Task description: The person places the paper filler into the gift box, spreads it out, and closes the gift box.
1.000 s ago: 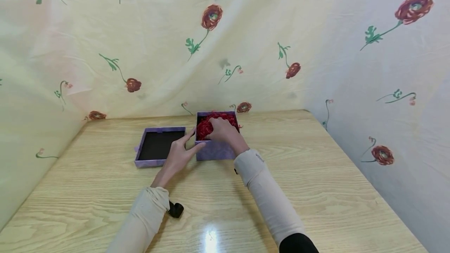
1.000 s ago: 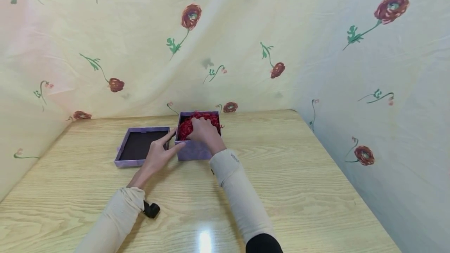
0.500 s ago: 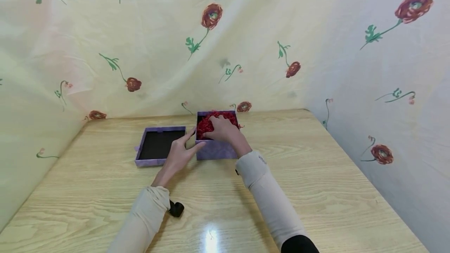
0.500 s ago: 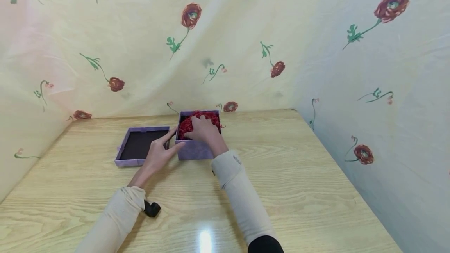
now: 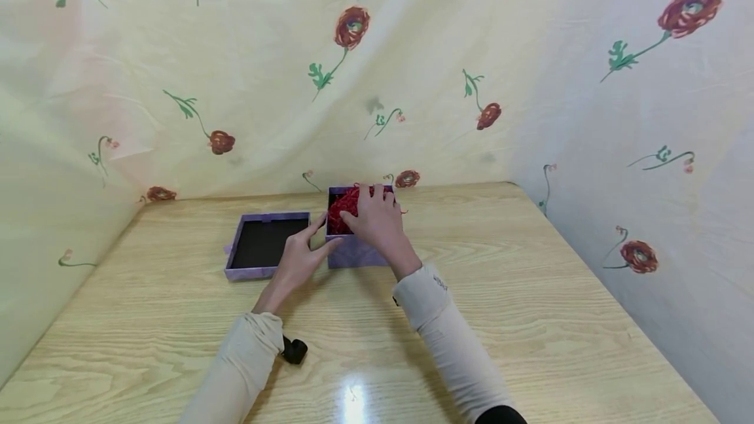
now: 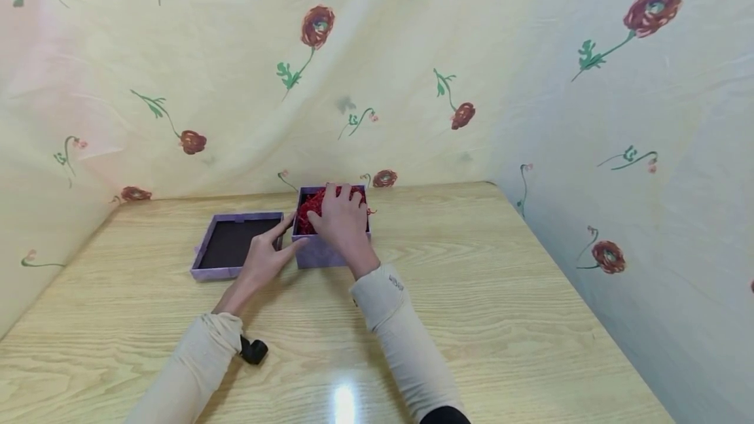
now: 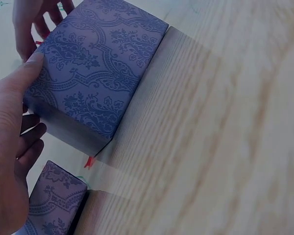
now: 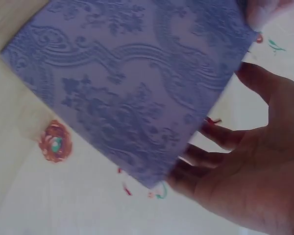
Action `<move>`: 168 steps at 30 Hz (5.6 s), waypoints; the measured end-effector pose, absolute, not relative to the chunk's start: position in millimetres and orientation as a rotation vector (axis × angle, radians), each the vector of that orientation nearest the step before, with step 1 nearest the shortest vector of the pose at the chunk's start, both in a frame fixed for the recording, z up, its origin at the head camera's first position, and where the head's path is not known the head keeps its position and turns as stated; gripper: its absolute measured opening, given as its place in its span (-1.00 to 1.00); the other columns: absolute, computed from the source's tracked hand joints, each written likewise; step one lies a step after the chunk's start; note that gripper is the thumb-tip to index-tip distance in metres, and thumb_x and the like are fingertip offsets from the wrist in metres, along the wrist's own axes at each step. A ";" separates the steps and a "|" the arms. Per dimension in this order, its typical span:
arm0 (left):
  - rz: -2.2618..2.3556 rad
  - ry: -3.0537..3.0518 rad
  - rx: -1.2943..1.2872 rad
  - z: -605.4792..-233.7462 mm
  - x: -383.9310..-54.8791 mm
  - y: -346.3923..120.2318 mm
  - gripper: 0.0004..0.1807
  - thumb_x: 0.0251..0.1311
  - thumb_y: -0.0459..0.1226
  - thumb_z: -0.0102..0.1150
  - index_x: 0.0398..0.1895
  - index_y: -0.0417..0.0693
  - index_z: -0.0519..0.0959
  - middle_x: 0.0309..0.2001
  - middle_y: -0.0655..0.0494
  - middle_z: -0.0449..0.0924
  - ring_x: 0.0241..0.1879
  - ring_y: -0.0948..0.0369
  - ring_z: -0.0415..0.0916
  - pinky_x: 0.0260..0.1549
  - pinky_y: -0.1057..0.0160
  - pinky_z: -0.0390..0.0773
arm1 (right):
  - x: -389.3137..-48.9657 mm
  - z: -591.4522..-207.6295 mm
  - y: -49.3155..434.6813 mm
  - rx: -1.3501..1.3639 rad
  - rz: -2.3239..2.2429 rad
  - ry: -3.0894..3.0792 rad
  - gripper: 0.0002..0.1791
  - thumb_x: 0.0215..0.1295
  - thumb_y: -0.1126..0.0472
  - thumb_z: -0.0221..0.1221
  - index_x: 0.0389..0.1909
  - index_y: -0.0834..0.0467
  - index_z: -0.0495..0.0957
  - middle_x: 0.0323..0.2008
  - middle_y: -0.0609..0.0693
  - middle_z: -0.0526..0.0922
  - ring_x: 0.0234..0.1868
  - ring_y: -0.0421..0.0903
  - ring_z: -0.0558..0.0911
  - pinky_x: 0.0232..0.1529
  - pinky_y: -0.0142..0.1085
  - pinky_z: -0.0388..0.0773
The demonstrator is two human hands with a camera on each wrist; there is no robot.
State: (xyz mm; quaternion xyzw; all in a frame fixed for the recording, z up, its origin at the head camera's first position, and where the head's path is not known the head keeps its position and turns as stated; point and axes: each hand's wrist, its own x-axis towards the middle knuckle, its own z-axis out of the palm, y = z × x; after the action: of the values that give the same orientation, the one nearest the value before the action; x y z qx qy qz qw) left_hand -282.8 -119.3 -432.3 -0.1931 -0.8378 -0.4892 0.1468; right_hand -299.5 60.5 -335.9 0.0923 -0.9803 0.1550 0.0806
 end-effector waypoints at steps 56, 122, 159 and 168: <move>-1.403 -2.417 -0.522 -431.2 -282.2 -117.6 -0.23 0.35 -0.09 0.39 0.55 -0.08 0.35 0.35 -0.23 0.49 -0.75 0.33 -0.02 -0.47 0.20 0.35 | -303.9 -335.2 61.8 0.253 0.496 -3.135 -0.12 0.53 -0.28 0.08 0.59 0.23 0.16 0.49 0.34 0.24 0.47 0.36 0.25 0.39 0.21 0.24; -1.462 -2.450 -0.502 -429.6 -278.7 -117.8 -0.20 0.37 0.01 0.34 0.59 -0.03 0.30 -0.36 -0.19 0.51 -0.71 0.29 -0.12 -0.09 0.01 0.42 | -344.3 -353.6 76.9 0.521 0.685 -3.279 -0.17 0.59 -0.15 0.06 0.61 0.29 0.09 0.55 0.37 0.11 0.53 0.34 0.15 0.44 0.20 0.16; -1.420 -2.419 -0.363 -417.8 -271.2 -167.2 -0.27 0.41 0.06 0.28 0.52 -0.07 0.40 0.44 -0.04 0.42 0.45 -0.05 0.29 0.35 -0.14 0.31 | -277.0 -346.1 60.4 1.052 1.111 -2.615 -0.60 0.54 0.17 0.21 0.26 0.28 0.55 0.13 0.12 0.65 0.06 0.00 0.66 0.09 -0.14 0.60; -1.356 -2.444 -0.290 -419.7 -264.1 -188.9 -0.24 0.40 0.14 0.25 0.55 0.00 0.38 0.46 -0.05 0.39 0.46 -0.08 0.27 0.34 -0.19 0.31 | -268.0 -355.8 40.5 1.116 1.303 -2.687 -0.55 0.55 0.14 0.19 0.31 0.30 0.50 0.12 0.25 0.66 0.01 0.06 0.70 -0.06 -0.19 0.66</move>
State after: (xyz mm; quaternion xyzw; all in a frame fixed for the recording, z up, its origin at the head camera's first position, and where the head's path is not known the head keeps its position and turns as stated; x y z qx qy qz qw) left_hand -264.1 -188.9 -419.7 -0.1018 -0.8578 -0.4761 0.1649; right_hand -268.0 40.5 -355.8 0.3499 -0.8427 0.4085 -0.0231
